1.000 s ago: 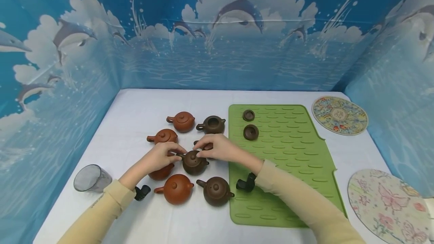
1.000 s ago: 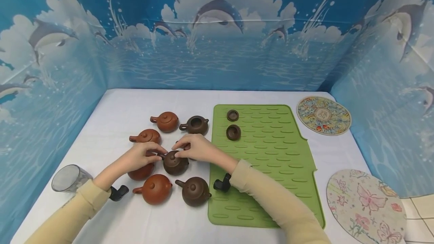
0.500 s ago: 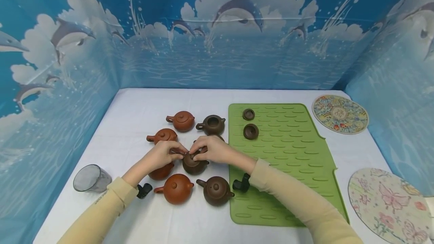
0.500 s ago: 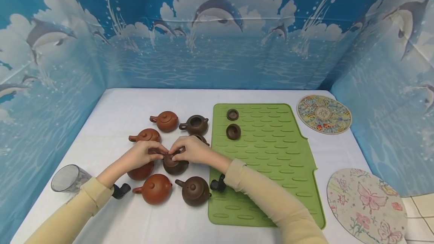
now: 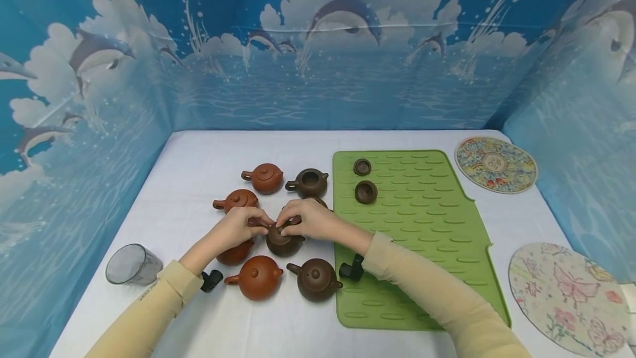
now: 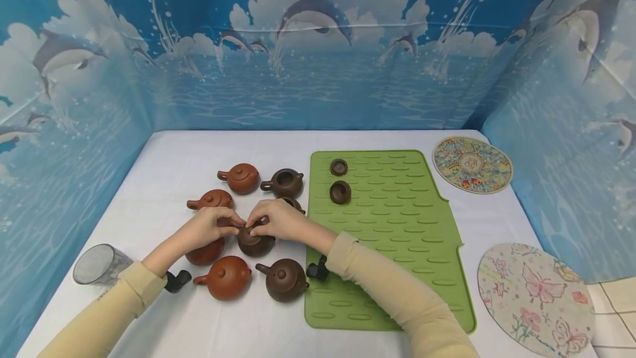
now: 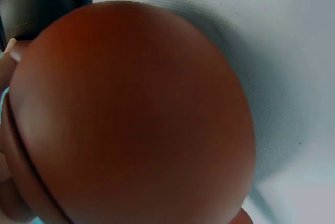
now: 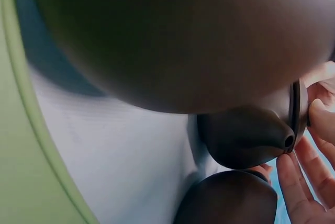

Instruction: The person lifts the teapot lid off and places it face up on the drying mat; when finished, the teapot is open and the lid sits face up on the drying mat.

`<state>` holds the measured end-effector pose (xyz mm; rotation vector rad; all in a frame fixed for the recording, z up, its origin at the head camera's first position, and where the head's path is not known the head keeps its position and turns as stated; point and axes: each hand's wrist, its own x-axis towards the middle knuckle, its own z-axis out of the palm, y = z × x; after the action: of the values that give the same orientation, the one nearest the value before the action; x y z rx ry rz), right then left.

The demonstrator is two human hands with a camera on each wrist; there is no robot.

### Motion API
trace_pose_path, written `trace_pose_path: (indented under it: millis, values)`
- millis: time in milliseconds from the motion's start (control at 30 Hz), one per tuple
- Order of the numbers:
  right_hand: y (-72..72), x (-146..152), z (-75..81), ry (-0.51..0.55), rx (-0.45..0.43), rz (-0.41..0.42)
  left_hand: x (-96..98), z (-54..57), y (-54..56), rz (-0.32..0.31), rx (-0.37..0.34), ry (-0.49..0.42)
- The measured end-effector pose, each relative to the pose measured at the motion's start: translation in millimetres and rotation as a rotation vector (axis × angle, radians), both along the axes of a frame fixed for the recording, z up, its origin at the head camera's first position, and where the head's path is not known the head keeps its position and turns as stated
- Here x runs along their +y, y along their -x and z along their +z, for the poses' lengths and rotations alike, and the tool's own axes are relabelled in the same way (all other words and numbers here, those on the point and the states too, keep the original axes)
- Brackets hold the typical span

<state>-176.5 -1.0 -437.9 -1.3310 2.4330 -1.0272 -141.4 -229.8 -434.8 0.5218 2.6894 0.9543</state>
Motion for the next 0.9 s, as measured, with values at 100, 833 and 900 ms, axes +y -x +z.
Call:
trace_pose_path:
  millis: [100,833,900]
  values:
    - [0.2,1.9,-1.9,0.031,-0.015,-0.010,0.6,0.1,0.3,-0.001,0.001,-0.002]
    - [-3.4,122.0,-24.2,0.701,-1.193,-0.256,2.6,-2.2,0.9,0.011,-0.012,0.008]
    - [-3.9,133.1,-26.4,0.711,-1.217,-0.240,2.6,-2.4,0.8,0.017,-0.012,0.010]
